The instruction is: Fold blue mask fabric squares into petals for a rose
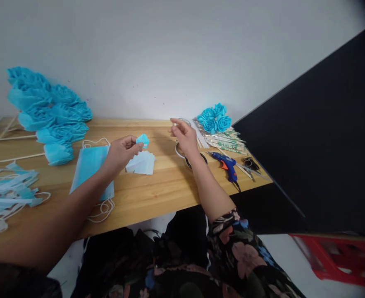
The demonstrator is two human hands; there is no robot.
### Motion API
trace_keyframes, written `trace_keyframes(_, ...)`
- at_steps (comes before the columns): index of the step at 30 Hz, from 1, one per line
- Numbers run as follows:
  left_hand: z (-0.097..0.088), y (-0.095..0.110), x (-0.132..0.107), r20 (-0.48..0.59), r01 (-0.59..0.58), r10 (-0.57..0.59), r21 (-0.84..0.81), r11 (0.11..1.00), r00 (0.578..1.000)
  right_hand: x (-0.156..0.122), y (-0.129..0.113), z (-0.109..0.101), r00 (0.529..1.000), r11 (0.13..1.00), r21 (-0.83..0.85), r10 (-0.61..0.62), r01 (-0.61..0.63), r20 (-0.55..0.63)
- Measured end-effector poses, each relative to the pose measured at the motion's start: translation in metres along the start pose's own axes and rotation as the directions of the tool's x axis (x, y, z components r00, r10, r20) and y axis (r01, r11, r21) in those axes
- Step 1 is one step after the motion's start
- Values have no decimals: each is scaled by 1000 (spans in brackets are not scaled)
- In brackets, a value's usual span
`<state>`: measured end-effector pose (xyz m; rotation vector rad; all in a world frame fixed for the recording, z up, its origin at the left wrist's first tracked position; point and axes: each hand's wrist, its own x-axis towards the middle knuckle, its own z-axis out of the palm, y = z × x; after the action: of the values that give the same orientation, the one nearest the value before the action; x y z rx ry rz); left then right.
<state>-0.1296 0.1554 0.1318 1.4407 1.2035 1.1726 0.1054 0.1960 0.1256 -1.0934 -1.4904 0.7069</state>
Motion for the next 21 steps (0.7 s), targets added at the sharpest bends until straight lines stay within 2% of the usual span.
trace_keyframes(2,0,-2,1,-9,-6,6,-2,1000,1000,10,9,-20,994,995,-57,73,-78,-81)
trace_keyframes(3,0,-3,2,-8,-10,10,-3,1000,1000,13,12,-28,991,987,-109,109,-118,-80)
trace_keyframes(5,-1,-4,3,-3,-15,15,-6,1000,1000,16,17,-42,986,960,-228,159,-165,-43)
trace_keyframes(8,-1,-5,3,1,-16,16,-11,1000,1000,14,18,-53,988,886,-449,147,-114,38)
trace_keyframes(13,0,-6,2,13,-22,22,-31,999,1000,7,15,-55,981,718,-695,151,-23,123)
trace_keyframes(21,1,-2,1,11,-11,12,-29,1000,1000,4,6,-47,955,563,-823,195,77,223)
